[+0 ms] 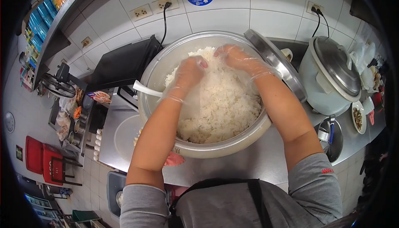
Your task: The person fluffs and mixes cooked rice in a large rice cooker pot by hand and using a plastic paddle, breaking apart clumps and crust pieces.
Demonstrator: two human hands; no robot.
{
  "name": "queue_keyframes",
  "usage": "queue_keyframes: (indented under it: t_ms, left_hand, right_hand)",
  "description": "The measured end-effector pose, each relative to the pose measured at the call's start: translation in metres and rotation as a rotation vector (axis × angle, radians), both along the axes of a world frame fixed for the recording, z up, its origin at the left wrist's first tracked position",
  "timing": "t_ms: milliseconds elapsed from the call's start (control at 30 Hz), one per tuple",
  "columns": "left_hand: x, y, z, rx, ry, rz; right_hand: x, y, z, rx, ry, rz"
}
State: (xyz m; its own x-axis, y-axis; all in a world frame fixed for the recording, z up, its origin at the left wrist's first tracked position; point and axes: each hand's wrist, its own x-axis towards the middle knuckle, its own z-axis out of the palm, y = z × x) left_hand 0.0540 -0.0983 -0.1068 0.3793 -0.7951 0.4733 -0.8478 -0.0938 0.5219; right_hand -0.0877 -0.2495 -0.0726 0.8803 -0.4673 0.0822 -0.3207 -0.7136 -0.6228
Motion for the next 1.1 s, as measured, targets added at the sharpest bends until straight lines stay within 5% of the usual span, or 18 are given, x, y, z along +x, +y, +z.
queue_keyframes:
  t_ms: [100, 167, 367, 500, 567, 667, 733, 800, 833, 967, 1100]
  left_hand:
    - [0.014, 0.021, 0.024, 0.107, 0.366, 0.043]
    - [-0.023, 0.069, 0.075, -0.060, 0.645, -0.051]
    - [-0.015, 0.222, 0.091, -0.297, 0.556, 0.262]
    - [0.020, 0.286, 0.027, 0.109, 0.153, 0.435]
    - [0.020, 0.291, 0.017, 0.183, -0.189, 0.456]
    - [-0.014, 0.236, 0.075, 0.155, 0.060, 0.589]
    - [-0.028, 0.196, 0.082, 0.253, -0.098, 0.268]
    - [-0.032, 0.160, 0.072, 0.470, 0.063, -0.208]
    - [-0.038, 0.149, 0.059, 0.491, -0.095, -0.345]
    - [-0.060, 0.107, 0.019, 1.250, -0.374, -0.459]
    - [-0.058, 0.109, -0.001, 1.109, -0.384, -0.457]
  right_hand:
    - [0.003, -0.002, 0.000, -0.009, 0.068, -0.007]
    - [0.005, 0.003, 0.005, 0.001, 0.081, -0.005]
    - [0.015, 0.022, -0.008, -0.049, -0.044, 0.344]
    - [0.017, 0.066, -0.017, -0.149, 0.193, 0.456]
    - [0.027, 0.061, -0.021, -0.449, 0.251, 0.525]
    - [0.031, 0.070, -0.001, -0.715, 0.451, 0.404]
    - [0.032, 0.068, 0.004, -0.798, 0.488, 0.384]
    - [0.039, 0.036, -0.027, -0.402, 0.157, 0.322]
    - [0.038, 0.033, -0.028, -0.203, -0.009, 0.283]
    - [0.024, 0.039, -0.001, -0.040, -0.070, 0.159]
    - [0.016, 0.026, -0.003, -0.101, -0.302, 0.192]
